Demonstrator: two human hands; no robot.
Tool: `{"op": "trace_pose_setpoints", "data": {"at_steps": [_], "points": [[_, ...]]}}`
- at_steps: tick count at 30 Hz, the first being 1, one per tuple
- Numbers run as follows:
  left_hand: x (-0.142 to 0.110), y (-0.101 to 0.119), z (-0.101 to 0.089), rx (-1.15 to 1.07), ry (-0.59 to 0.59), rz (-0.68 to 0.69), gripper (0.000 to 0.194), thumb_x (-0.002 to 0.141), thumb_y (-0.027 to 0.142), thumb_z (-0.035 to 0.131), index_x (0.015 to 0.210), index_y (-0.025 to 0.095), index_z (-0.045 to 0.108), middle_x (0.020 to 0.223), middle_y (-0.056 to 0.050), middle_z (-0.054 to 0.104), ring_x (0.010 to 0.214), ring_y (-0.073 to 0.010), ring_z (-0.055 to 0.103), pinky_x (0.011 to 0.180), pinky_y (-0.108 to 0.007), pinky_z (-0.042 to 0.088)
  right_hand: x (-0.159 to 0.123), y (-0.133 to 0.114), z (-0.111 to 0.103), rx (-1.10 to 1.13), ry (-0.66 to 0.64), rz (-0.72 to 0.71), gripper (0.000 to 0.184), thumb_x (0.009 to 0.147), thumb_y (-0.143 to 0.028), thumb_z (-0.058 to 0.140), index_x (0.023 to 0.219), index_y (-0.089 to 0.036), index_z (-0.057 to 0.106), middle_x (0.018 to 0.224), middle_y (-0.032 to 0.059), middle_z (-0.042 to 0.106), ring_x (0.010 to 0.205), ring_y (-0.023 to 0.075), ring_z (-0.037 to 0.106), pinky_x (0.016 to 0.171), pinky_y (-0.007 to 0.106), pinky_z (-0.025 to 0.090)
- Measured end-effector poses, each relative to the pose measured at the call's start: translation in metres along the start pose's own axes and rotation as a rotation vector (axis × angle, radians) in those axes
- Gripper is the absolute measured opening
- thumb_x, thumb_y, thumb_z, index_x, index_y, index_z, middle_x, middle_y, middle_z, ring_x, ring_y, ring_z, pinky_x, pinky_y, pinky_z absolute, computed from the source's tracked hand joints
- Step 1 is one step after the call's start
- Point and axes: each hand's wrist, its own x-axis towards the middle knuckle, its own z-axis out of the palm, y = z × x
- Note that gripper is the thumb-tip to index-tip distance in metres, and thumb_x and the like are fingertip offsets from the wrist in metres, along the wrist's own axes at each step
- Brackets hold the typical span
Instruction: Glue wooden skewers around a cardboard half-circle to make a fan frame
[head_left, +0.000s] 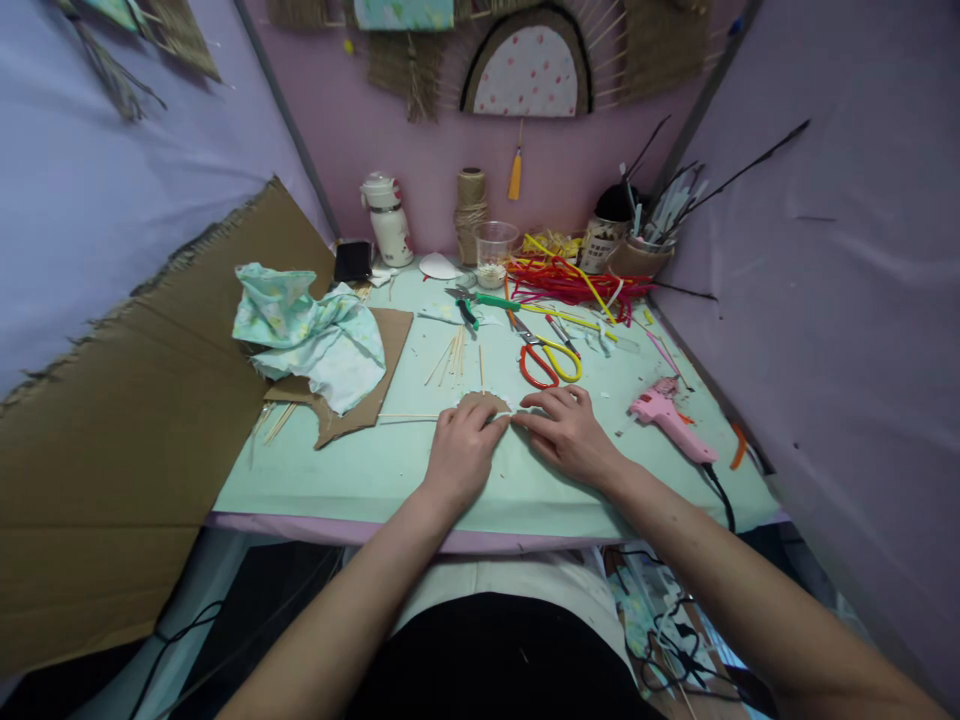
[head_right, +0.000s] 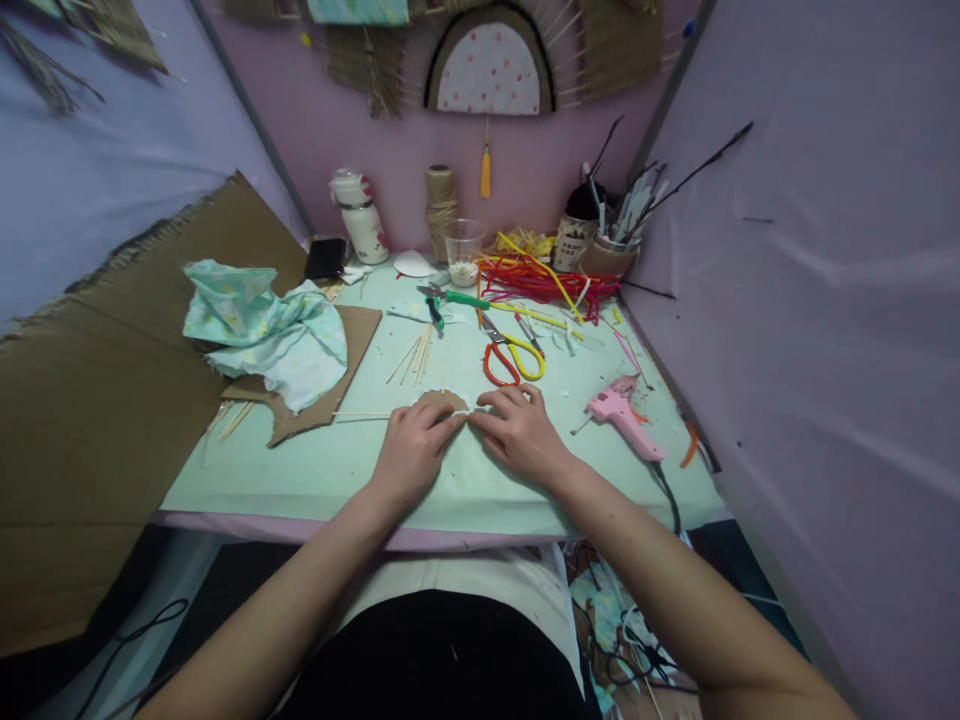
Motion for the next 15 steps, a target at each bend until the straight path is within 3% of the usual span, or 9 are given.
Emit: {"op": "trace_pose_setpoints", "data": {"at_steps": [15], "points": [[0.0004,0.0014,-0.0017,-0.013,-0.029,-0.027,0.028,0.1,0.017,0.048,0.118,0.028,0.067,0.119,-0.001,0.069,0.109,-0.0181,0.058,0.084,-0.036,0.033,0.0009,-0.0009,-0.0011,-0.019,0.01,-0.009,0.022,0.094,-0.018,0.055,0.109,-0.024,0.07,0.112,0.007,0.069,0.105,0.0212,0.055,0.098,0.042,0.026]]}}
